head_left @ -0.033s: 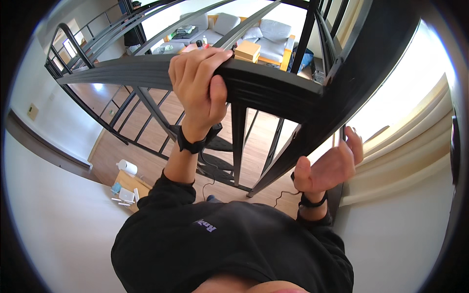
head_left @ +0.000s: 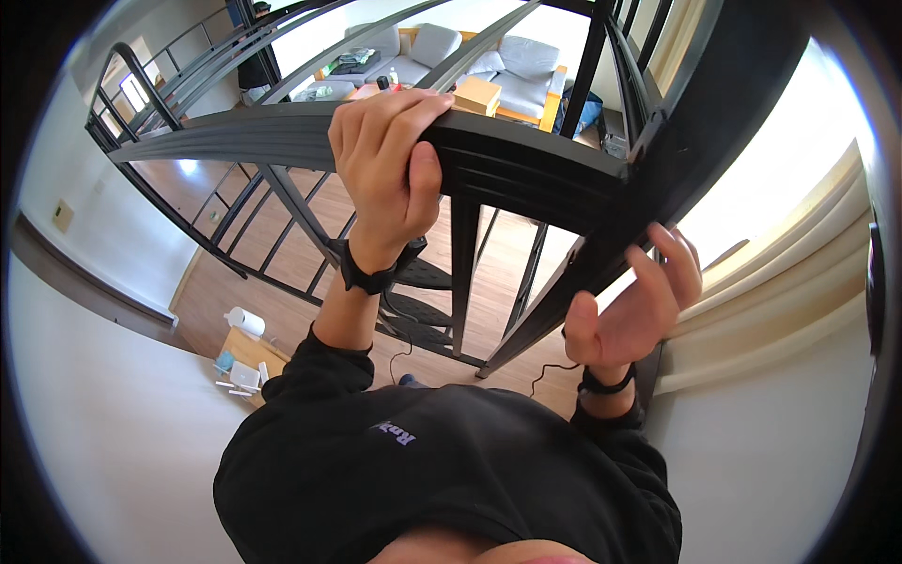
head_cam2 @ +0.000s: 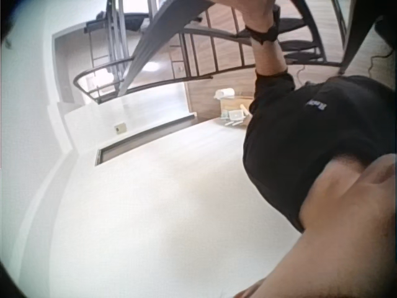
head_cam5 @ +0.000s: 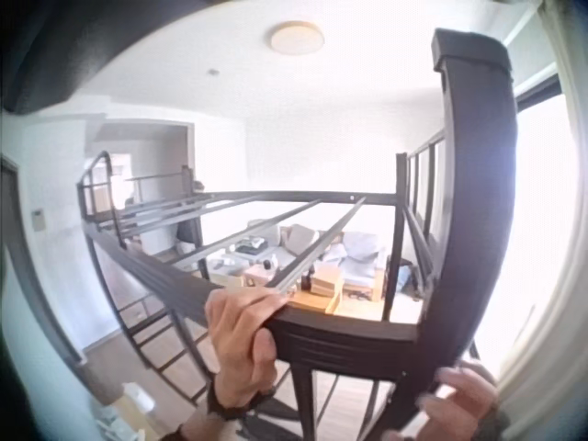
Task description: The person assembles a metal bed frame by attaching side rails and then placing wooden slats onto the frame. They lift and position the slats one by one, aligning them with the metal supports.
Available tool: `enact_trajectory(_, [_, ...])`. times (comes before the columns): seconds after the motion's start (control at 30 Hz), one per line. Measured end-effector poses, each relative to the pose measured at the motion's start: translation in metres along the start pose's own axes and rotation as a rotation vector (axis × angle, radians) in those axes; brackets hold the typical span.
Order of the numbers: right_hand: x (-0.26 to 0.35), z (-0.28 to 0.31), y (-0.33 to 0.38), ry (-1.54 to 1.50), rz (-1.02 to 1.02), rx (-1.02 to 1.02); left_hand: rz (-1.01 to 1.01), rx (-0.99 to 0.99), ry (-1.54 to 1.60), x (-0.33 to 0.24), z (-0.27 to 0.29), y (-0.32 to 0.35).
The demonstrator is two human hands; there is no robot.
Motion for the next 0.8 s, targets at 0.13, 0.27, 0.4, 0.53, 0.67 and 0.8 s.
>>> enact_trajectory(0.13, [0.019, -0.046, -0.058, -0.066, 0.000, 0.167, -0.095, 0.056, -0.117, 0.016, 0.011, 0.001])
enact_trajectory(0.27, [0.029, -0.076, -0.096, 0.173, -0.013, 0.130, -0.075, 0.078, -0.209, 0.052, 0.019, -0.007])
enact_trajectory(0.4, [0.021, -0.103, -0.104, 0.399, -0.185, 0.180, -0.028, 0.203, -0.239, 0.066, 0.010, -0.011])
enact_trajectory(0.53, [0.025, -0.123, -0.110, 0.520, -0.186, 0.047, 0.024, 0.238, -0.093, 0.068, 0.009, -0.008])
enact_trajectory(0.67, [0.031, -0.136, -0.114, 0.501, -0.175, 0.016, 0.048, 0.248, -0.095, 0.073, 0.001, -0.008])
enact_trajectory(0.8, [0.003, -0.136, -0.109, 0.422, -0.362, 0.207, 0.081, 0.219, -0.132, 0.070, -0.004, -0.004])
Point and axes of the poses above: each hand's wrist, its own y-axis away from the middle knuckle, its own z-axis out of the back of the hand, x = y × z, the point moved 10 cm from there along -y, towards the middle knuckle, and after that the axes turned 11 degrees about x, right-handed, at the moved point
